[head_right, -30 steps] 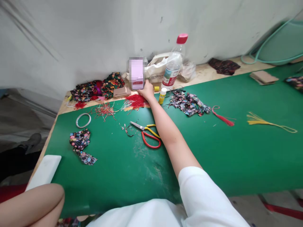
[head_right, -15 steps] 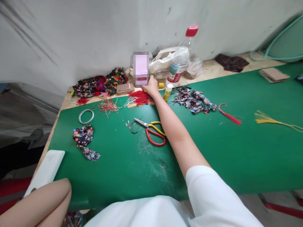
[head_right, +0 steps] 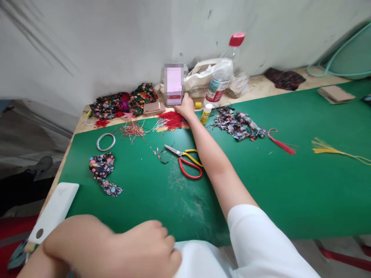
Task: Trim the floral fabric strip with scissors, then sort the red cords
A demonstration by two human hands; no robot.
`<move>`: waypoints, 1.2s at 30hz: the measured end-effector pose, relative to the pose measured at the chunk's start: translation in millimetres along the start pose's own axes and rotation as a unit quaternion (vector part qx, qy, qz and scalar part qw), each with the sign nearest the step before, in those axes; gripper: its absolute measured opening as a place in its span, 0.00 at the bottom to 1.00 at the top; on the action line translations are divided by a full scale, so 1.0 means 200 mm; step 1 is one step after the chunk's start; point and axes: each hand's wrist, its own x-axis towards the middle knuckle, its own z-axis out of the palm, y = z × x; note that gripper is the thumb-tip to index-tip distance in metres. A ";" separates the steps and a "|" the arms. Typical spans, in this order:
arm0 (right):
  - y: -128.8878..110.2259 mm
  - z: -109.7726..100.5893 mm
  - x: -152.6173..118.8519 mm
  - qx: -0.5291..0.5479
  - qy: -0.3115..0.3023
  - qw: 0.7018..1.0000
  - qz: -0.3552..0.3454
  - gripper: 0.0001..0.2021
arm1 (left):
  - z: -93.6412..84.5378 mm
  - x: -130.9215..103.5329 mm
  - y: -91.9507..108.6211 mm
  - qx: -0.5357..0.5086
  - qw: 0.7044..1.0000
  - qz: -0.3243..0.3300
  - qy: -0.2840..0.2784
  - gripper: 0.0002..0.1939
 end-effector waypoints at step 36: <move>0.06 0.07 0.01 0.021 0.073 0.996 -0.052 0.32 | 0.31 0.41 -0.31 -0.013 0.983 0.139 0.119 0.18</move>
